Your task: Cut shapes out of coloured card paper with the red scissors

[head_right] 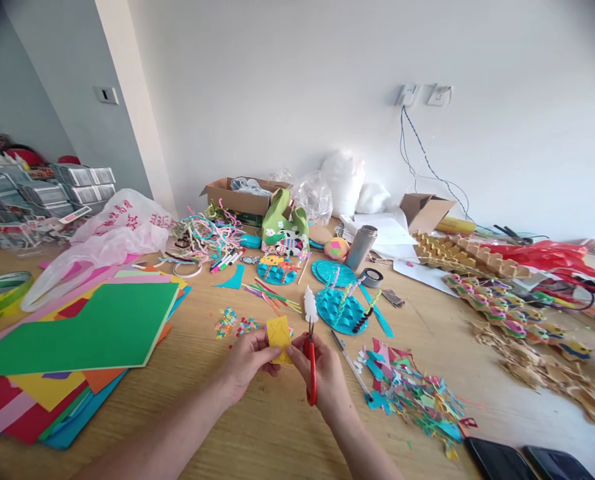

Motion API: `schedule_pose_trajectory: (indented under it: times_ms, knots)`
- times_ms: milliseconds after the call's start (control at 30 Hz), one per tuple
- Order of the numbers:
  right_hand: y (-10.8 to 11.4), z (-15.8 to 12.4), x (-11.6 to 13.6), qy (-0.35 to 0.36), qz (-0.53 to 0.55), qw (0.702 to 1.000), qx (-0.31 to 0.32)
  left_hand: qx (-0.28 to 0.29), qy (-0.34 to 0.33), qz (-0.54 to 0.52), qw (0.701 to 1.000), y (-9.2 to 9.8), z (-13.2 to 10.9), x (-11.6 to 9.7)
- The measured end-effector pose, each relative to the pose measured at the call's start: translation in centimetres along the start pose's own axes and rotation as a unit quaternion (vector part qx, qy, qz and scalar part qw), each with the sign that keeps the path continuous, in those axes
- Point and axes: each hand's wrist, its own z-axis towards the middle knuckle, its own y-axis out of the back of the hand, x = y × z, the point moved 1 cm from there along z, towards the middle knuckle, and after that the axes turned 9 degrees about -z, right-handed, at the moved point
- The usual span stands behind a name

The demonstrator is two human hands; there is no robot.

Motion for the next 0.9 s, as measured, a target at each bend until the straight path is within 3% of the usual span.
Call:
schedule_pose_trajectory:
  times_ms: [200,333,567,900]
  knots:
    - [0.1,-0.9,-1.3,0.029,0.027,0.999,0.035,-0.023,0.008,-0.134,0.991,-0.4,0.3,-0.5]
    - [-0.8,-1.4,-1.9,-0.011,0.07,0.996,0.053,-0.048,0.008,-0.206,0.977,-1.6,0.6,-1.0]
    - [-1.1,-1.6,-2.4,-0.054,0.042,0.992,0.106,-0.102,-0.035,-0.214,0.971,-2.1,0.2,0.3]
    - [-1.6,-2.1,-3.5,-0.068,0.011,0.983,0.172,-0.067,-0.038,-0.199,0.977,-2.1,-0.2,1.3]
